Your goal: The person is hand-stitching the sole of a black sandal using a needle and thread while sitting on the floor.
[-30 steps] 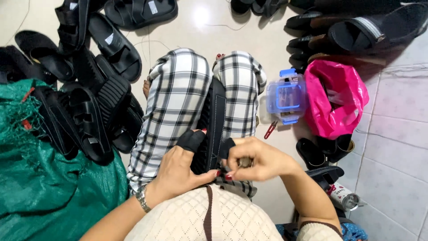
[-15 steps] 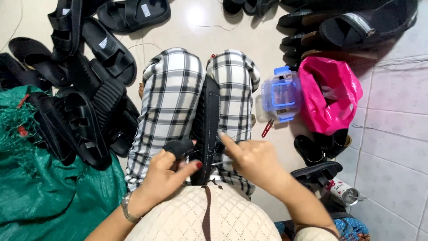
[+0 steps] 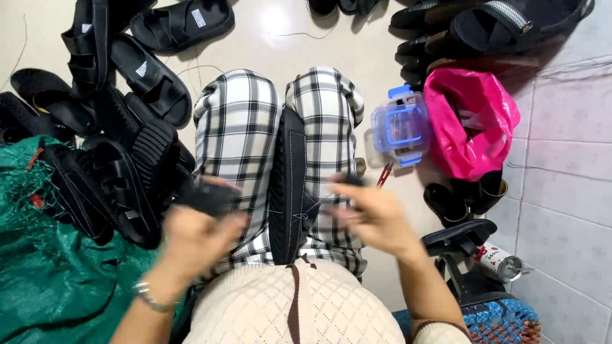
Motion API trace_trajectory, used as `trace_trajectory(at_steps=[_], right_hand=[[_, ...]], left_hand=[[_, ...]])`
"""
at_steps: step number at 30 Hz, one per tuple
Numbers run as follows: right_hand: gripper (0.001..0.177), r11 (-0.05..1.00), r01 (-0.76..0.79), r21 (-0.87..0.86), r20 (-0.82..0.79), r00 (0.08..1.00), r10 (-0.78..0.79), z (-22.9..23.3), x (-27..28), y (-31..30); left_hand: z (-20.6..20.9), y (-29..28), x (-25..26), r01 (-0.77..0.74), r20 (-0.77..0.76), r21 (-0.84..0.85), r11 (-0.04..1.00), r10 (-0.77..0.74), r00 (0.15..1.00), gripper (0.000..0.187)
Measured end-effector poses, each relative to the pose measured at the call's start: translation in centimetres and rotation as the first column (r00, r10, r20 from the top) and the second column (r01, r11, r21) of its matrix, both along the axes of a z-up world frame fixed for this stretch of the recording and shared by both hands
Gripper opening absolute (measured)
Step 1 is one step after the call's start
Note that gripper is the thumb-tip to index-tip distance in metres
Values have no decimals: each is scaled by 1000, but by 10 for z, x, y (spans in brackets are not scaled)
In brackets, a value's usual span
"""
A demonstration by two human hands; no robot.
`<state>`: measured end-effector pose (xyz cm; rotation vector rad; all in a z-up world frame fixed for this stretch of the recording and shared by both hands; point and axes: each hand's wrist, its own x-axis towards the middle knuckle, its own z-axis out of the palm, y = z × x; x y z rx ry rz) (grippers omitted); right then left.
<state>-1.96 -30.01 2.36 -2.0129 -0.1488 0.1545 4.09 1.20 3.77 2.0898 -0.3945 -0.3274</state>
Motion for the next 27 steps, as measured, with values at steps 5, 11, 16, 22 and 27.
trace_trajectory(at_steps=[5,11,16,22,27], right_hand=[[16,984,-179,9,-64,982,179,12,9,13],[17,336,220,916,-332,885,326,-43,7,13],[13,415,413,811,-495,862,110,-38,16,28],[10,691,437,575,-468,869,-160,-75,15,32],[54,729,292,-619,-58,909,-414,-37,32,-45]], left_hand=[[-23,13,-18,265,-532,-3,964,-226,816,23],[-23,-18,-15,248,-277,-531,810,-443,852,46],[-57,10,-44,264,6,273,925,-276,961,53],[-68,45,-83,321,-325,-132,938,-347,880,50],[-113,141,-40,-194,-924,29,981,101,368,21]])
